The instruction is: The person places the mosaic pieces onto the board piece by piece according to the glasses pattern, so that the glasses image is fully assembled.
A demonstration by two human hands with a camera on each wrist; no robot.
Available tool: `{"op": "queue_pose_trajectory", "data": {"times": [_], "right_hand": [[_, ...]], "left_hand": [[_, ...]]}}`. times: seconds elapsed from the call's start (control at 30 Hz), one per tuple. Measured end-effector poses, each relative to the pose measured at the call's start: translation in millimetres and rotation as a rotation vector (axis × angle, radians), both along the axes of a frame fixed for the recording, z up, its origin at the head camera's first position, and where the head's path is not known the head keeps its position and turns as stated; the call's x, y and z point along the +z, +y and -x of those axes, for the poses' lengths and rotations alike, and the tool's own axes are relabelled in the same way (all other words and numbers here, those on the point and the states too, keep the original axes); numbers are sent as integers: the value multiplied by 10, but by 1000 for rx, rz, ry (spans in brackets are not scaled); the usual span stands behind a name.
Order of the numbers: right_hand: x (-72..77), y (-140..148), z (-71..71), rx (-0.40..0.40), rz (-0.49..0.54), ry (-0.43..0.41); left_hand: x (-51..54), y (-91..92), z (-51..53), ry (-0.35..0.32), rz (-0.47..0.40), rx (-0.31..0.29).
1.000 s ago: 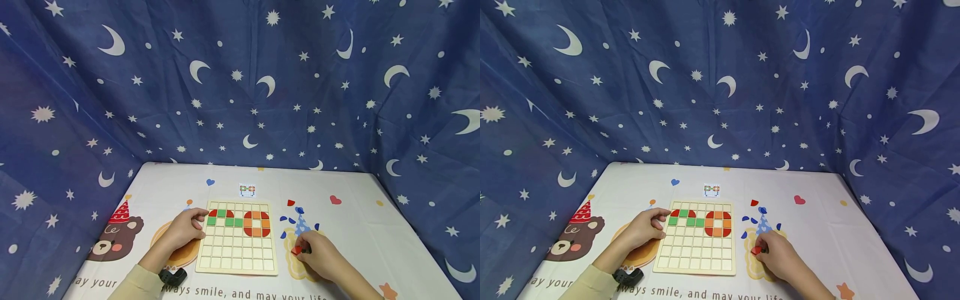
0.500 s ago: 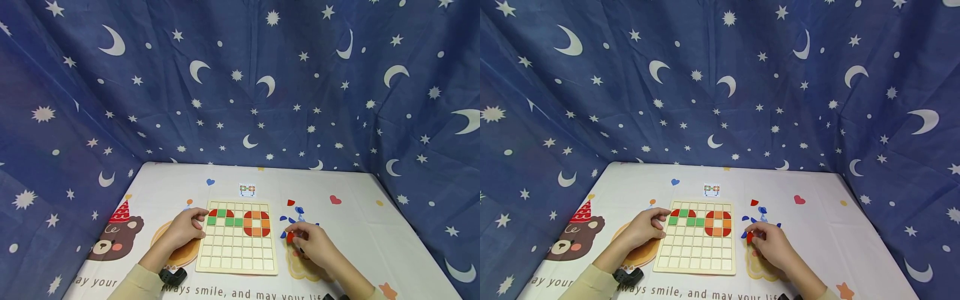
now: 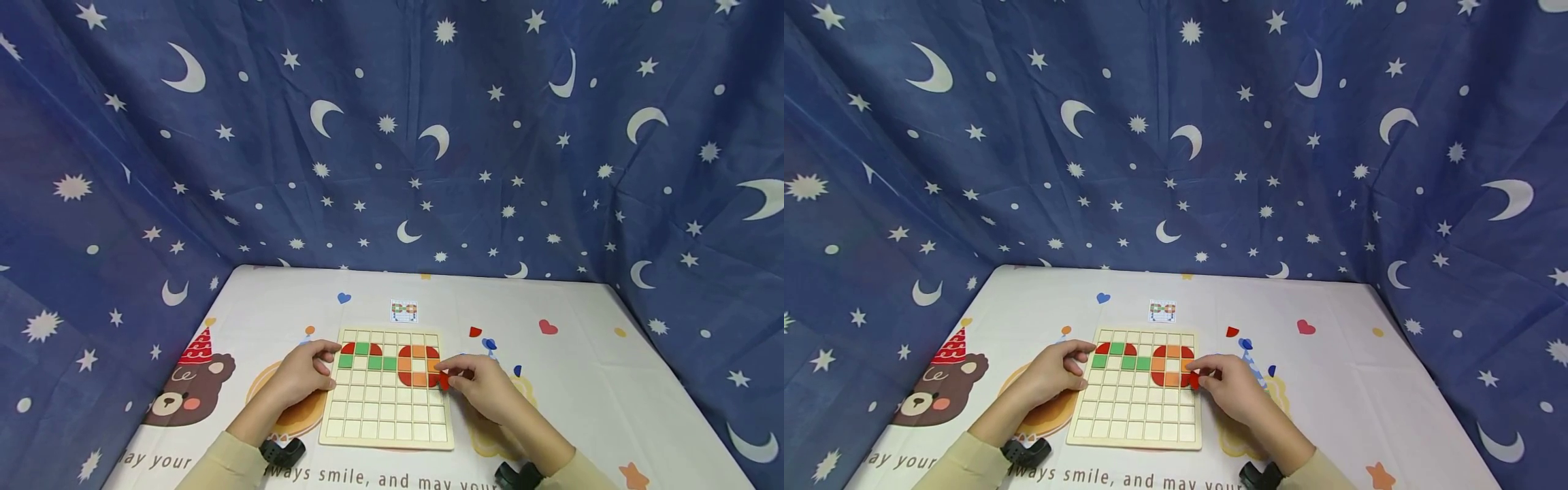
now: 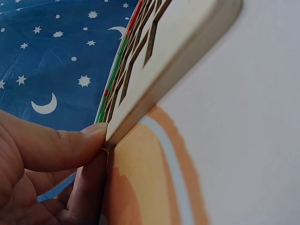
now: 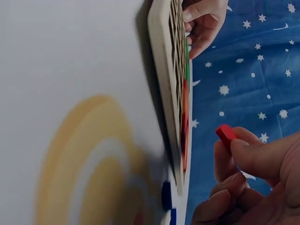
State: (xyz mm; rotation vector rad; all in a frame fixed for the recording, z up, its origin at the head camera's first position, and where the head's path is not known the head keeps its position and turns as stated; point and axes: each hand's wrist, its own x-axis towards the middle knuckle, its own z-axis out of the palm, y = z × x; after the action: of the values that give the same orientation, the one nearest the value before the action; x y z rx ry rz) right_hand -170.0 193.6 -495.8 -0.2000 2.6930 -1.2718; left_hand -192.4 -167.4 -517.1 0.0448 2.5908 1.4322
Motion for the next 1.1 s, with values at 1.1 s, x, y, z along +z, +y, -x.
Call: {"op": "queue_pose_trajectory", "data": {"times": [1.1], "right_hand": [[-43, -1302, 286, 238, 13, 20]], "left_hand": [[20, 11, 4, -12, 15, 8]]}}
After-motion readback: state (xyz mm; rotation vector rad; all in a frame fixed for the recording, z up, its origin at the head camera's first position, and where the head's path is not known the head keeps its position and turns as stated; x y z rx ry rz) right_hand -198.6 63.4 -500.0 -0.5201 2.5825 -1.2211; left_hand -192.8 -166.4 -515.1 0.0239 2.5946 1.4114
